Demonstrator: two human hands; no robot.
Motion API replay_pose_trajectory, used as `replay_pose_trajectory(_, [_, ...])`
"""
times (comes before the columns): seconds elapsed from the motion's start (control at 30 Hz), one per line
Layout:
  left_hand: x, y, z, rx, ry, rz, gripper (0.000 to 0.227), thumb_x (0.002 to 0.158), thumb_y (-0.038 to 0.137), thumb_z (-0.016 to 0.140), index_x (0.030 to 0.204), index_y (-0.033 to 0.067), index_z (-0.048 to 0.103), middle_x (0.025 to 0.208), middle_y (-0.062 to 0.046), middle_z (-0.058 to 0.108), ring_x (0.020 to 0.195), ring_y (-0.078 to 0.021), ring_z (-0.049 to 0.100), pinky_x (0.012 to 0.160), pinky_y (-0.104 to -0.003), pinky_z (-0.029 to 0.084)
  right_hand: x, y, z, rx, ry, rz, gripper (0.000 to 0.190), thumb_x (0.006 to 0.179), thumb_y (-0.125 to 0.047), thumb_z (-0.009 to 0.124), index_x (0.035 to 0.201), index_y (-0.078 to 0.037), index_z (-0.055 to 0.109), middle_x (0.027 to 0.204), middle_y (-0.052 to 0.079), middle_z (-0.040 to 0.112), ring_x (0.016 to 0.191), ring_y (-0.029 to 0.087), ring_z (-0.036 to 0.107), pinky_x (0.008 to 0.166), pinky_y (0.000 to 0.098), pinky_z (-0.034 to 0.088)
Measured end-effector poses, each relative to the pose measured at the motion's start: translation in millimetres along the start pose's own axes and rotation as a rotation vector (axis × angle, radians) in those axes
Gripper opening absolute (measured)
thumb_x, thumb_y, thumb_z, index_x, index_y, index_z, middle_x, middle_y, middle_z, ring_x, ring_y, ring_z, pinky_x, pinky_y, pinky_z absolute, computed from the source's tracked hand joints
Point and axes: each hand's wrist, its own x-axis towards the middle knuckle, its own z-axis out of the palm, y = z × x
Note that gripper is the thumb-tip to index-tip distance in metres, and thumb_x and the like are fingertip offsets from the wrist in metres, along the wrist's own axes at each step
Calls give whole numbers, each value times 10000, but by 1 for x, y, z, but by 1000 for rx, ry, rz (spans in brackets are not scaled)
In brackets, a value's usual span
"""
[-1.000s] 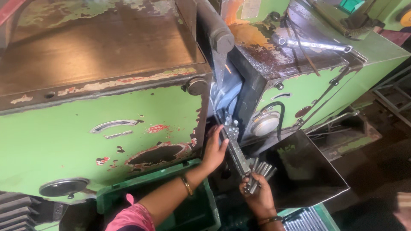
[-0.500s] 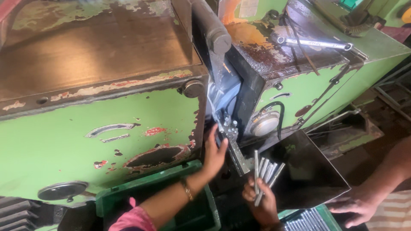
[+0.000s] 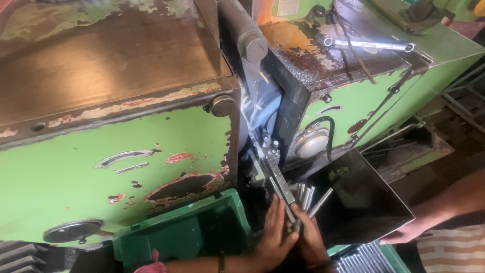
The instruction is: The person repeatedly feeds small metal rods into a grinding machine, holds them against the rotating wheel, and then places the finished pieces into a green bin. The process is repeated continuously throughout the clip.
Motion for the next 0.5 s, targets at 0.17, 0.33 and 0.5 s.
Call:
replay_pose_trajectory(0.17, [29,-18,-14,48,15,-103,890,1027,269,577,1647,-9,3,1735,-296,-21,1616,-460,9,1286,-539,53,9,1,0,124,145,-6,531,900,-170,570,1426,-101,541,918,38,665,818,145,640,681,283,515])
replay_pose_trajectory(0.33, [60,-35,-31,94,102,-128,834,1029,251,585,1635,-1,69,1716,-264,81,1599,-427,70,1277,-492,97,16,4,-8,283,121,-19,596,886,-154,599,1469,-142,475,980,69,639,869,192,619,735,374,527])
replay_pose_trajectory(0.5, [73,-46,-38,130,178,-26,801,1010,225,604,1619,-15,143,1688,-286,182,1578,-436,173,1265,-474,153,17,2,-2,339,175,-1,622,841,-131,575,1447,-182,441,1202,60,669,986,204,608,895,393,523])
